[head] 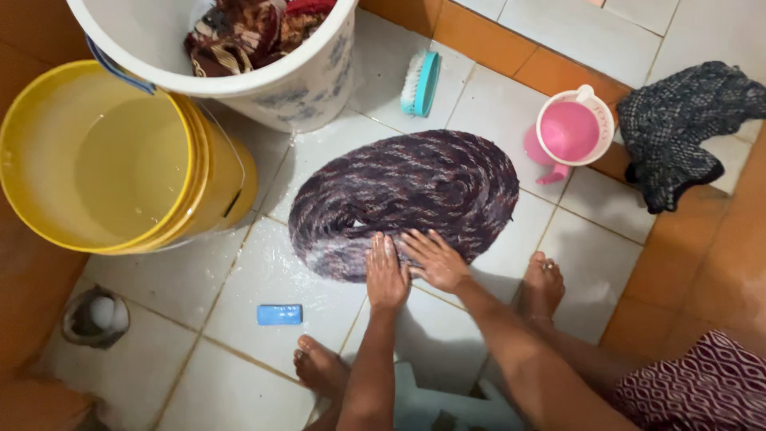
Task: The person scrubs a circular rug on the floor by hand and with a brush, then washes a dark cloth in a bucket of soapy water, rinsing and wringing it using water poured from a pink mug.
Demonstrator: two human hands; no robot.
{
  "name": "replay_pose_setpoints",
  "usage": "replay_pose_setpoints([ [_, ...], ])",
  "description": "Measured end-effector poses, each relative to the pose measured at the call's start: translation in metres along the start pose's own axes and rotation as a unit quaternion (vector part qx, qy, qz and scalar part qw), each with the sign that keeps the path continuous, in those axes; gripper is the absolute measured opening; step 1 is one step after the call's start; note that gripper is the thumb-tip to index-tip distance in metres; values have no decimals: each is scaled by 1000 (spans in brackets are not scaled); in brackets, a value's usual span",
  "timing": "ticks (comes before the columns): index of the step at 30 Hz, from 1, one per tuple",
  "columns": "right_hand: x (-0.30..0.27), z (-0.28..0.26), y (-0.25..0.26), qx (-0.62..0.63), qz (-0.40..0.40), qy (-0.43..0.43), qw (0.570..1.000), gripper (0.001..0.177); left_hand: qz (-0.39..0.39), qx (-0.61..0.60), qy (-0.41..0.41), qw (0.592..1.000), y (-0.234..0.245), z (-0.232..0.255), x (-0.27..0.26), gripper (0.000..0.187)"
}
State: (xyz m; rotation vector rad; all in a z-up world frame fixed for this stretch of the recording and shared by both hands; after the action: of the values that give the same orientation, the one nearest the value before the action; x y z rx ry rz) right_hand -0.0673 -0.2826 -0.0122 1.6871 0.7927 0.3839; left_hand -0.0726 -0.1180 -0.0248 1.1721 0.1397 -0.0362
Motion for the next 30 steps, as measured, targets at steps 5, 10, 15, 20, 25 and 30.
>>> replay_pose_setpoints([
  [5, -28, 45, 17, -29, 33, -54, 998, 88, -20, -28, 246, 969, 55, -76, 45, 99],
  [10, 14, 17, 3, -42, -79, -259, 962, 97, 107, 12, 262, 959, 50, -95, 42, 82],
  [15, 60, -70, -35, -61, 10, 8, 998, 84, 77, 38, 237, 968, 46, -101, 46, 75],
  [20, 10, -7, -12, -19, 90, -23, 995, 91, 77, -6, 250, 965, 51, -100, 43, 77],
  [25, -36, 63, 0, -49, -6, -333, 942, 93, 81, 23, 243, 966, 50, -100, 46, 78],
  [30, 2, -9, -17, 12, 208, -278, 938, 91, 84, 22, 240, 967, 50, -98, 44, 76],
])
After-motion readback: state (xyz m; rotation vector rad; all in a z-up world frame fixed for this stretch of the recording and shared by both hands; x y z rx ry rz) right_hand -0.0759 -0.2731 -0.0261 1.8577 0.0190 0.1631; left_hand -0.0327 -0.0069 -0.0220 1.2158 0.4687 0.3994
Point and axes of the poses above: each hand's wrist, its own x-axis towards the middle knuckle, its own y-axis out of the back of the hand, z = x × y, the point moved 4 cm from there along x, towards the middle knuckle, and after that the axes turned 10 degrees about y, right-handed, at the moved point
